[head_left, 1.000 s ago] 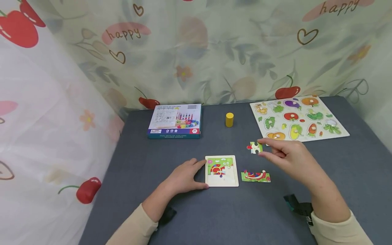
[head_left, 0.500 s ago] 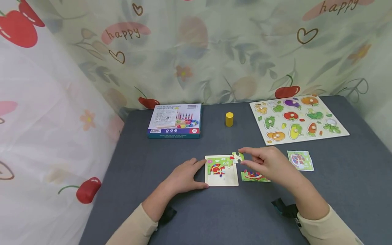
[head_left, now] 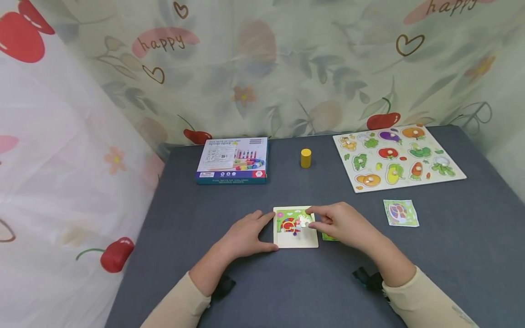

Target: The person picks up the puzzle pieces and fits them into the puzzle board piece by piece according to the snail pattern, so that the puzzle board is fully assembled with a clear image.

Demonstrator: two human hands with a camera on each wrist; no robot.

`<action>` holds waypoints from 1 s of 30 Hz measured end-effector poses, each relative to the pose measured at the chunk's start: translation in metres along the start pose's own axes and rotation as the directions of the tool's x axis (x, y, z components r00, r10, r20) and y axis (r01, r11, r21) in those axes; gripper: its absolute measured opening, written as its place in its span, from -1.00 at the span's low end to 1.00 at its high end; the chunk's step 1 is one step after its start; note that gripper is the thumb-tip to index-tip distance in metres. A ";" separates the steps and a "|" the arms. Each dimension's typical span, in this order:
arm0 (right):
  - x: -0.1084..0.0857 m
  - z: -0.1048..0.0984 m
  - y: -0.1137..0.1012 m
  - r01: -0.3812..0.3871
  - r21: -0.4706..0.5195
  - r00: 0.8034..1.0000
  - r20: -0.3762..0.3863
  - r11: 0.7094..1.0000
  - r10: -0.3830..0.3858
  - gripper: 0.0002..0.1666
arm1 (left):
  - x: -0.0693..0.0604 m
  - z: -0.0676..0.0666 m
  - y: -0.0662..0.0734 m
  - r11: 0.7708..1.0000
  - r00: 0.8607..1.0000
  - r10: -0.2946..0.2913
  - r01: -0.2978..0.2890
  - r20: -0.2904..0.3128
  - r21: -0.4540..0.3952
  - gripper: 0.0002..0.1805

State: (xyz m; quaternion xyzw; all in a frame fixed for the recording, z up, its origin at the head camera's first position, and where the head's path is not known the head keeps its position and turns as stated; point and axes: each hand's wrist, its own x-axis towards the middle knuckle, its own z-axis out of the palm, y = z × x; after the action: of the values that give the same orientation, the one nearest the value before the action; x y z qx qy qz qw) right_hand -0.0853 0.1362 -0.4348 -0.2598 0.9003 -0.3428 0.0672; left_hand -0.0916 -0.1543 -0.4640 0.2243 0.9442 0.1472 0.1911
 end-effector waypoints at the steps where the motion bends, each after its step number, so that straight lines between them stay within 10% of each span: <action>1: 0.001 0.003 0.002 0.001 -0.007 1.000 0.005 1.000 -0.001 -0.61 | 0.000 0.000 0.000 1.000 1.000 0.000 0.000 0.000 0.002 0.04; 30: 0.009 0.038 0.023 -0.099 -0.174 0.995 -0.020 0.980 0.097 -0.64 | 0.000 0.002 -0.002 1.000 1.000 0.016 -0.016 -0.012 -0.003 0.04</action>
State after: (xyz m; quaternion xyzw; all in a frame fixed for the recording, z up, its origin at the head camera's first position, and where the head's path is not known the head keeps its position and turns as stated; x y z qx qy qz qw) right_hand -0.0916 0.1236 -0.4777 -0.2182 0.9389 -0.2601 0.0560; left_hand -0.0914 -0.1556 -0.4660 0.2308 0.9432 0.1514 0.1847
